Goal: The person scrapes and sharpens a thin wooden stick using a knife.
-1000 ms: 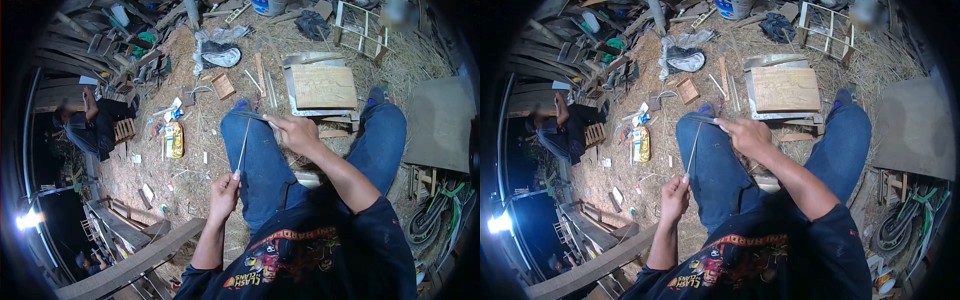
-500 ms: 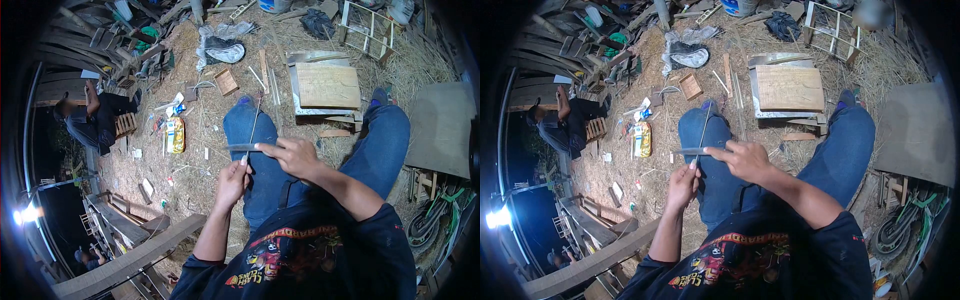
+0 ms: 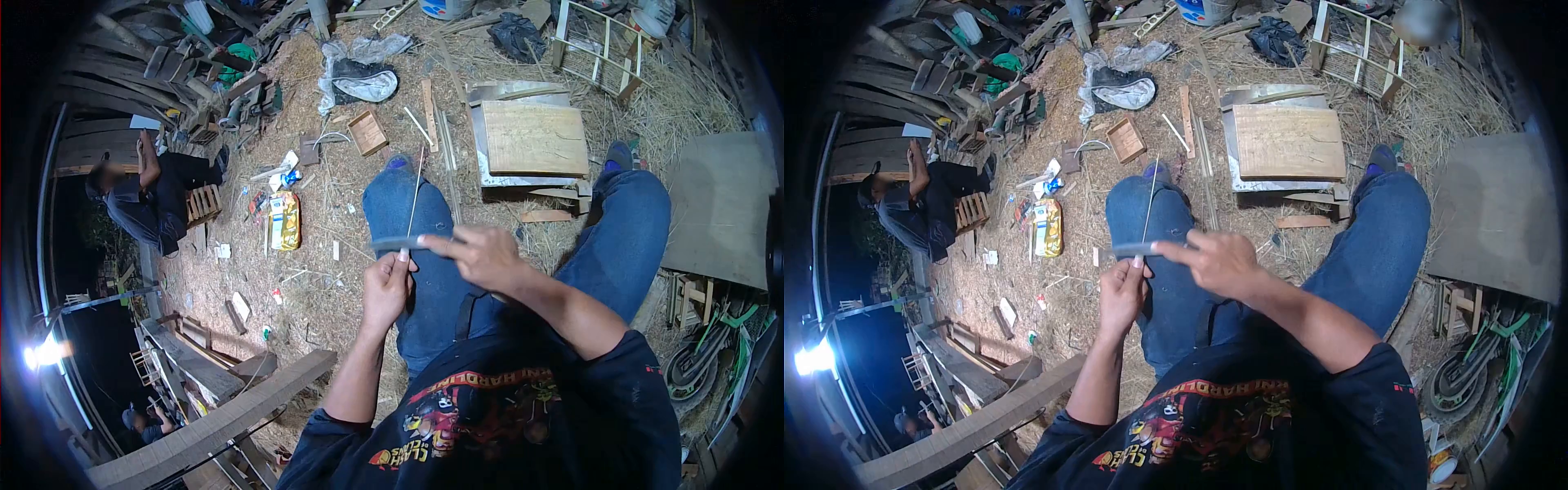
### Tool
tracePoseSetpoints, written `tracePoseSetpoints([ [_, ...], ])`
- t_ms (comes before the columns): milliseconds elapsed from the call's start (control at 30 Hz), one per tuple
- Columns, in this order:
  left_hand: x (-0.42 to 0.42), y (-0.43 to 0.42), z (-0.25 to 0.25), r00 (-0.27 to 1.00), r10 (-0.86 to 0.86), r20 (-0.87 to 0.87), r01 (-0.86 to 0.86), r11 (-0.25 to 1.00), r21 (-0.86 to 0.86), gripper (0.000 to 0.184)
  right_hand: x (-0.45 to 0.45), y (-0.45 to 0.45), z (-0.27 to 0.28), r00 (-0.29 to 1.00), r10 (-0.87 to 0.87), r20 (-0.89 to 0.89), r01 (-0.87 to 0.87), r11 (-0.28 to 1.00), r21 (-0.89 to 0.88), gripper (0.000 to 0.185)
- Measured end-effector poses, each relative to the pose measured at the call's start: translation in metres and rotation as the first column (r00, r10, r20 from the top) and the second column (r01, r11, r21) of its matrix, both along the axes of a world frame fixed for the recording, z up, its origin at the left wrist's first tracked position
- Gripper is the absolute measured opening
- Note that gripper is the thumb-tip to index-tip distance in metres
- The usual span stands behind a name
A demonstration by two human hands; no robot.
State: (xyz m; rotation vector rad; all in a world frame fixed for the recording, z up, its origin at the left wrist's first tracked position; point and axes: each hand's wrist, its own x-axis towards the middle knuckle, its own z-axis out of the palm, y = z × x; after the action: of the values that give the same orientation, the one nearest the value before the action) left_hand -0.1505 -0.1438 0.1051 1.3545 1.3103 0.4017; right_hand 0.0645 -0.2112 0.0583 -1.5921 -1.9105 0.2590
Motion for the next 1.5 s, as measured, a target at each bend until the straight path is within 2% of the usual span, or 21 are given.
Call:
tracePoseSetpoints([
  [133,-0.002,-0.003,-0.001,1.0,0.014,0.009,-0.014,1.0,0.004,0.039,-0.001,0.005,-0.006,0.998,-0.052,-0.046,0.056,0.996,0.073,0.054],
  [200,0.001,-0.001,-0.003,1.0,0.012,0.005,-0.012,1.0,0.005,0.039,0.001,0.002,-0.004,0.998,-0.022,0.052,0.016,0.993,0.115,0.056],
  [300,-0.002,-0.002,-0.004,1.0,0.008,0.017,-0.009,1.0,0.011,0.038,0.007,0.013,-0.012,0.994,-0.101,-0.031,0.104,0.989,0.105,0.054],
  [367,-0.001,-0.002,-0.002,0.998,0.022,0.05,-0.02,0.999,-0.036,0.037,0.004,0.01,-0.006,0.995,-0.099,-0.032,0.102,0.985,0.137,0.052],
  [467,-0.003,-0.001,-0.001,0.997,0.03,0.068,-0.024,0.997,-0.079,0.037,0.001,0.008,-0.006,0.998,-0.06,0.011,0.059,0.995,0.077,0.051],
  [533,-0.004,0.0,0.0,0.997,0.037,0.065,-0.031,0.996,-0.082,0.037,0.005,0.017,-0.011,0.992,-0.105,-0.073,0.111,0.99,0.09,0.053],
  [633,-0.003,0.003,-0.002,0.996,0.036,0.079,-0.029,0.996,-0.084,0.038,-0.001,0.009,-0.009,0.999,-0.049,-0.011,0.05,0.988,0.147,0.051],
  [700,-0.006,0.0,-0.002,0.996,0.04,0.076,-0.032,0.994,-0.1,0.038,0.002,0.015,-0.013,0.994,-0.11,-0.006,0.11,0.992,0.067,0.052],
  [800,-0.002,0.002,0.0,0.99,0.083,0.117,-0.065,0.986,-0.15,0.037,0.007,0.023,-0.017,0.992,-0.112,-0.066,0.12,0.984,0.132,0.053],
  [900,-0.006,-0.001,-0.003,0.994,0.05,0.102,-0.04,0.994,-0.104,0.038,0.008,0.022,-0.016,0.978,-0.184,0.102,0.173,0.979,0.11,0.05],
  [933,-0.006,-0.003,-0.003,0.993,0.053,0.108,-0.041,0.993,-0.109,0.038,0.02,0.028,-0.012,0.97,-0.242,-0.006,0.242,0.97,-0.026,0.051],
  [967,-0.005,-0.003,-0.004,0.991,0.053,0.119,-0.04,0.993,-0.108,0.038,0.019,0.028,-0.013,0.97,-0.242,-0.005,0.242,0.97,-0.025,0.051],
  [1067,-0.004,-0.001,-0.002,0.988,0.077,0.135,-0.06,0.99,-0.127,0.038,-0.002,0.015,-0.006,0.995,-0.099,0.032,0.094,0.988,0.122,0.048],
  [1100,-0.003,0.0,-0.004,0.987,0.078,0.139,-0.06,0.99,-0.129,0.038,-0.008,0.009,-0.002,0.998,-0.051,-0.04,0.056,0.991,0.12,0.048],
  [1200,-0.007,-0.001,-0.003,0.989,0.063,0.131,-0.045,0.991,-0.13,0.038,-0.006,0.009,-0.011,0.998,-0.063,-0.006,0.063,0.997,0.05,0.051],
  [1267,-0.002,0.003,0.009,0.987,0.077,0.137,-0.043,0.971,-0.234,0.037,0.003,0.016,-0.009,0.986,-0.117,-0.119,0.118,0.993,-0.001,0.053],
  [1300,-0.002,0.005,0.008,0.987,0.072,0.142,-0.038,0.972,-0.231,0.037,0.001,0.015,-0.008,0.986,-0.121,-0.115,0.123,0.992,0.003,0.053],
  [1367,-0.004,0.006,0.004,0.989,0.083,0.119,-0.051,0.967,-0.251,0.037,-0.01,0.007,-0.008,0.994,-0.027,-0.104,0.041,0.991,0.129,0.048],
  [1400,-0.003,0.008,0.003,0.989,0.084,0.119,-0.052,0.967,-0.249,0.037,-0.007,0.008,-0.006,0.998,-0.032,-0.059,0.034,0.998,0.046,0.043],
  [1433,-0.004,0.01,0.003,0.988,0.075,0.139,-0.036,0.965,-0.261,0.037,-0.003,0.012,-0.007,0.998,-0.027,-0.062,0.03,0.999,0.045,0.043],
  [1500,-0.007,0.007,0.003,0.986,0.066,0.151,-0.022,0.961,-0.276,0.037,0.003,0.019,-0.009,0.981,-0.125,-0.146,0.127,0.992,0.002,0.043],
])
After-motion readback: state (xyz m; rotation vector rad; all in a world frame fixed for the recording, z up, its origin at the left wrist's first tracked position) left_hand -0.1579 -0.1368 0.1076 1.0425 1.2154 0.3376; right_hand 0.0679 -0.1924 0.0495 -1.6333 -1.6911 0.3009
